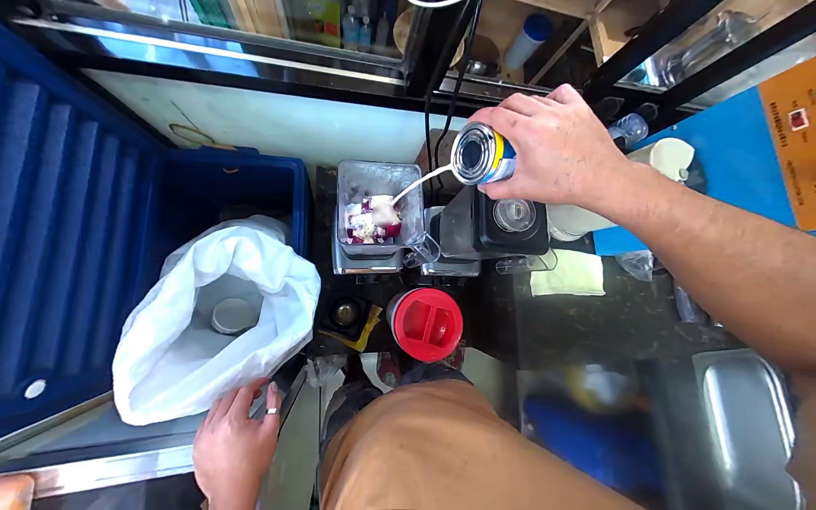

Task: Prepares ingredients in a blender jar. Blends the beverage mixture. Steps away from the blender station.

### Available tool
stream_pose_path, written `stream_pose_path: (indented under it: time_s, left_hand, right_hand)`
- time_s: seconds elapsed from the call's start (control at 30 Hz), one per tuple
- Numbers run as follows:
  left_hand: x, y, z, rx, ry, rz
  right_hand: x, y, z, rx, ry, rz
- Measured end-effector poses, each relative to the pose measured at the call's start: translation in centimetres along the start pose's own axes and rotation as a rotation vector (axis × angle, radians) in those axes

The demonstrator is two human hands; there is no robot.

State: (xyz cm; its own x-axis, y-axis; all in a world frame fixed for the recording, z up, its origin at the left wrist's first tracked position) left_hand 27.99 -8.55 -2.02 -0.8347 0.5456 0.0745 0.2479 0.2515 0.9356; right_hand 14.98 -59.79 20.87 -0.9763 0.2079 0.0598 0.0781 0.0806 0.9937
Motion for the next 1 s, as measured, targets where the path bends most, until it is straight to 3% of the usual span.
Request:
stream_pose_path:
  time_s: [1.0]
  left_hand:
    - [0.0,-0.1,0.0,-0.009,0.014,0.007]
  right_hand:
    - [0.4,1.8,1.0,0.052,0.073,0.010]
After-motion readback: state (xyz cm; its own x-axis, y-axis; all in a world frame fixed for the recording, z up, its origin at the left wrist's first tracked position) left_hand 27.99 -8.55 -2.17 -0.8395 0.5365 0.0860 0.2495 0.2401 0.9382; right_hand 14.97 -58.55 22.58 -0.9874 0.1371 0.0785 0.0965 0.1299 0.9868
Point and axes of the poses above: each hand's wrist, its own x-axis away from the middle knuckle, its own y-axis out of the back of the hand, z = x × y, the point moved 1 cm from there along -x, towards the middle knuckle, and after that the axes turned 7 degrees about y, right-handed, at the moved point
